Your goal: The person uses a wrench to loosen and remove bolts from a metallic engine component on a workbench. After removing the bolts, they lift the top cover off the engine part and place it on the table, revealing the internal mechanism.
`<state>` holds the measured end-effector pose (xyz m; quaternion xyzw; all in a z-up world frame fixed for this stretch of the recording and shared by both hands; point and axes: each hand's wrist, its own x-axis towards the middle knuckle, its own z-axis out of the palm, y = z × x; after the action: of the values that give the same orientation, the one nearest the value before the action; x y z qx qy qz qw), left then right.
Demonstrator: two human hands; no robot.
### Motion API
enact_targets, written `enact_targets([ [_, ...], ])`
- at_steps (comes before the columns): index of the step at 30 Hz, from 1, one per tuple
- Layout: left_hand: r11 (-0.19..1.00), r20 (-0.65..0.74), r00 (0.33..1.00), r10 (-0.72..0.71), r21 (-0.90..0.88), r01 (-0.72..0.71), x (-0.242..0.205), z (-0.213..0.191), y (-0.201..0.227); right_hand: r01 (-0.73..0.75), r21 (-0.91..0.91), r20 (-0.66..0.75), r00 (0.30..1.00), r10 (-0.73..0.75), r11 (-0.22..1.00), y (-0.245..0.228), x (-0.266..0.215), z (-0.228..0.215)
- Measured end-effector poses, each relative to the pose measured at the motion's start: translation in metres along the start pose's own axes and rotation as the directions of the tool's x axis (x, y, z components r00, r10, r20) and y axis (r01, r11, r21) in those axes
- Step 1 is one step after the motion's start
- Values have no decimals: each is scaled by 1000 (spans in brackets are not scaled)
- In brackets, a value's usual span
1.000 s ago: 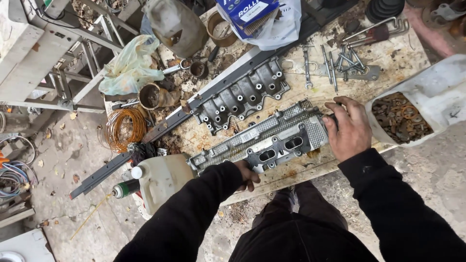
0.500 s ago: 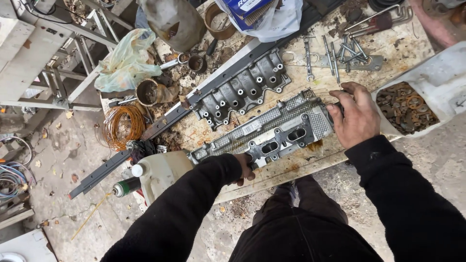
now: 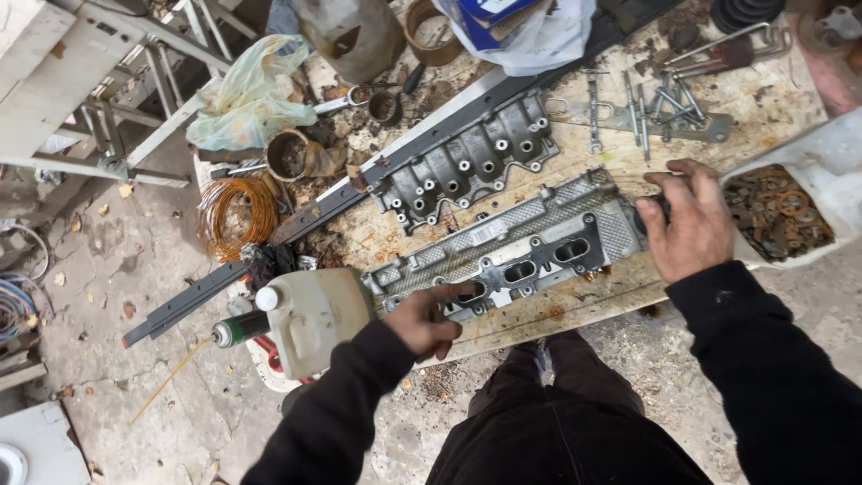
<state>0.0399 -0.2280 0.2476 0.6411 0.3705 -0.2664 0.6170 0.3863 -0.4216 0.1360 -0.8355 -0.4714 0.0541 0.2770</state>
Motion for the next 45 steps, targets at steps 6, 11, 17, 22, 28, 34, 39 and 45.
enact_targets([
  [6, 197, -210, 857, 470, -922, -334, -77, 48, -9, 142, -59, -77, 986, -146, 988, 7, -10, -1],
  [11, -243, -425, 633, 647, -902, -358, -104, 78, 4, 112, -98, -62, 991, -119, 989, -16, -10, -18],
  [17, -408, -520, 450, 726, -853, -326, -109, 93, 3, 95, -166, -32, 994, -102, 982, 9, -13, -7],
  [22, -417, -520, 442, 731, -853, -314, -115, 93, -2, 174, -186, -57, 981, -188, 967, 14, -11, -4],
  [28, 422, -402, 774, 488, -668, -613, -79, 66, -35, 159, -236, -30, 985, -171, 959, -7, -9, -19],
  [34, 953, -346, 909, 234, 269, -143, 3, 52, -47, 58, -256, 40, 998, -50, 965, 17, -13, -6],
  [39, 818, -238, 961, 139, 575, 24, 84, 44, -81, 93, -217, -1, 995, -96, 972, 10, -12, -5],
  [45, 817, -36, 979, -200, 546, 186, 112, 28, -59, 25, -187, -23, 999, -30, 982, -3, -9, -7],
])
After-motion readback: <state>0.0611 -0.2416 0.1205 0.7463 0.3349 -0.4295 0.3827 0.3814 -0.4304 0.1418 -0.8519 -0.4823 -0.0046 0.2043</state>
